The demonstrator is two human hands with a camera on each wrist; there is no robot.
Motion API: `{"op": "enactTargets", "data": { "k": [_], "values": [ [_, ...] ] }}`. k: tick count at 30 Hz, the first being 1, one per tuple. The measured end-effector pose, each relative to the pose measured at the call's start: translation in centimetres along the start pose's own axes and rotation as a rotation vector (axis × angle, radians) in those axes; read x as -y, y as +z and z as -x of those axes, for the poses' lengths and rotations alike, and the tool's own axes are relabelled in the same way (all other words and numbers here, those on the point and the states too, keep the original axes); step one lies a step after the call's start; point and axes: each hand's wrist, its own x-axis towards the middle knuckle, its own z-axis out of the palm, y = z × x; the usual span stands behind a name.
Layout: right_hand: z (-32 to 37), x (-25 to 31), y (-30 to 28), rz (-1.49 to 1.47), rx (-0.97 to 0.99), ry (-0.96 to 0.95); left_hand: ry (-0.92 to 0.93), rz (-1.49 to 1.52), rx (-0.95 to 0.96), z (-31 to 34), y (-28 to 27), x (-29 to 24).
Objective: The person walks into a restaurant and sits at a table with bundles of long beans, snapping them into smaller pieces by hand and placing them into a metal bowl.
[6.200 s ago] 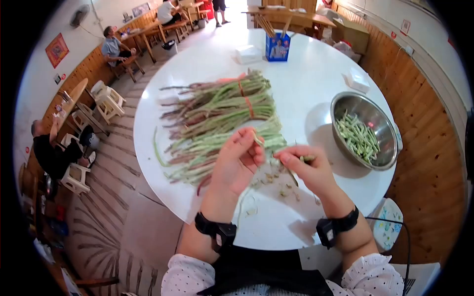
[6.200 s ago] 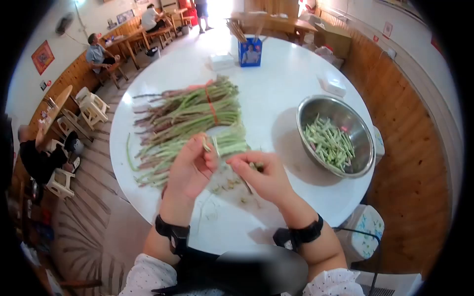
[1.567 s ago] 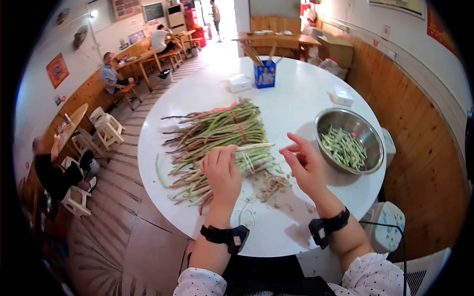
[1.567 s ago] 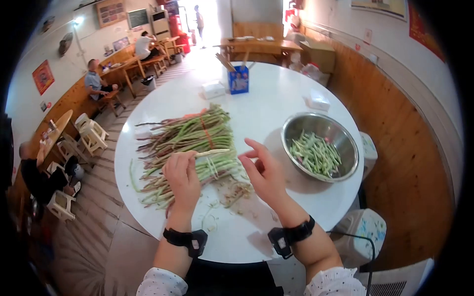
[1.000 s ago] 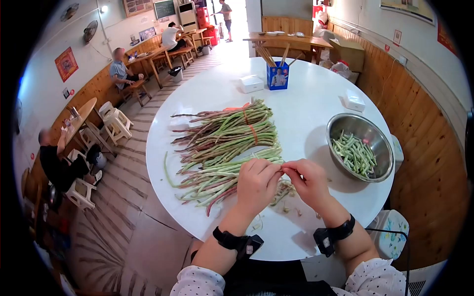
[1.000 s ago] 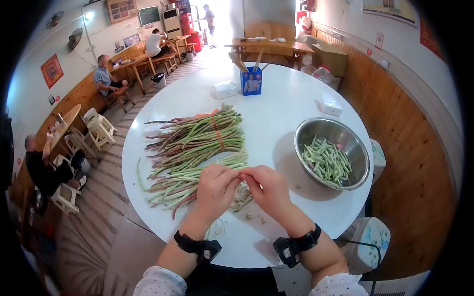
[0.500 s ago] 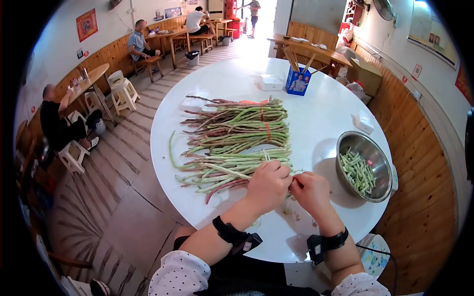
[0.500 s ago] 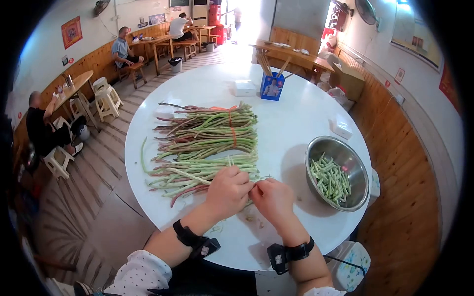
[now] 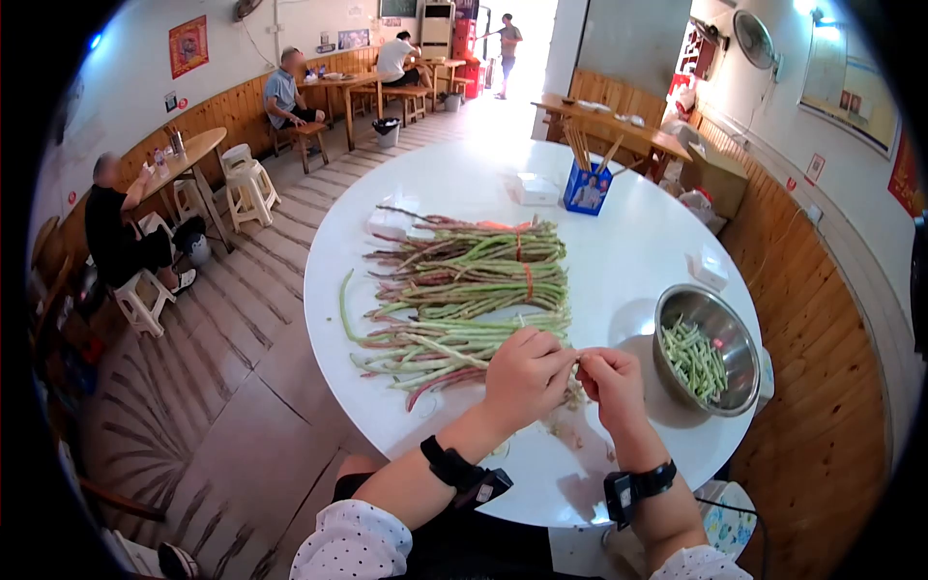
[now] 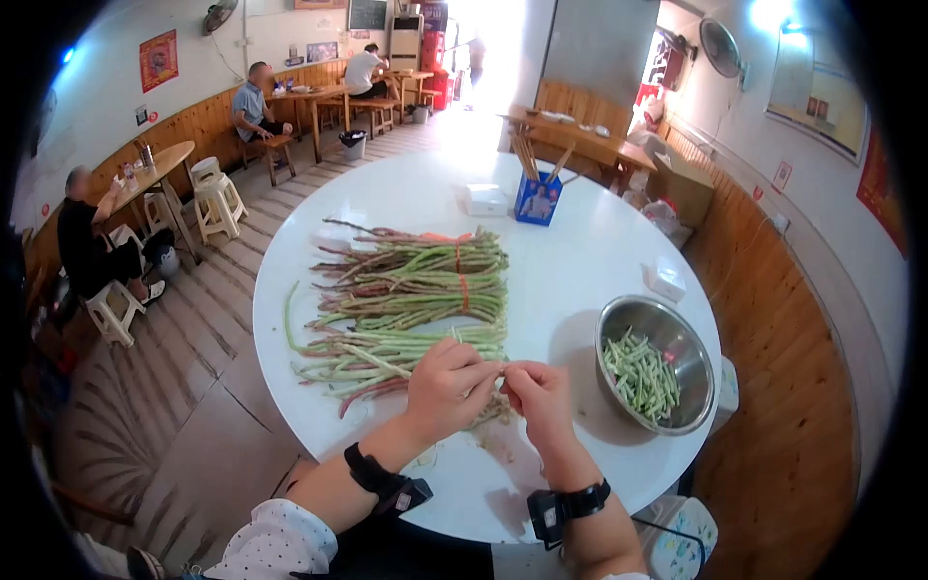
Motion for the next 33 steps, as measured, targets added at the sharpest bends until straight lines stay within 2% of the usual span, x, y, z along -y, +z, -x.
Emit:
{"op": "enactTargets", "data": {
  "k": [7,10,13,16,18,19,22,24,27,28,31,33],
  "values": [
    [0.0,0.2,-0.1,0.18,0.03,-0.111,-0.066,0.055,-0.055,0.1,0.2,0.3],
    [0.4,0.9,0.3,0.051,0.056,-0.055,-0.096,0.098,-0.047,0.0,0.1,0.4],
    [0.0,-0.2,-0.3,0.134,0.098,-0.028,-0.13,0.156,-0.064,0.0,-0.1,0.2],
    [-0.6,-1.7,-1.5,0.636,0.16,-0.169,-0.15,0.151,-0.115,-0.6,-0.9,-0.4],
    [-0.3,-0.4,-1.9,0.747,0.283,-0.109,-0.125,0.093,-0.155,-1.0,-1.6,-0.2],
    [0.0,0.4,-1.9,0.805,0.348,-0.078,-0.119,0.115,-0.114,-1.0,-1.5,0.0],
    [1.0,2.4,0.2,0.177,0.18,-0.029,-0.09,0.152,0.025,-0.3,-1.1,0.1],
    [0.6,1.7,-0.6,0.168,0.154,-0.054,-0.044,0.129,0.13,0.2,-0.4,-0.2],
    [0.2,0.7,-0.6,0.188,0.031,-0.174,-0.158,0.211,0.105,0.3,-0.3,-0.9],
    [0.1,0.7,-0.8,0.182,-0.037,-0.211,-0.206,0.137,0.068,-0.1,-0.5,-1.1],
    [-0.2,1.6,-1.2,0.171,-0.158,-0.296,-0.117,-0.021,0.183,0.5,-0.5,1.4],
    [-0.4,1.4,-1.8,0.2,-0.194,-0.348,-0.114,-0.01,0.148,0.3,-0.6,1.4]
  ]
}}
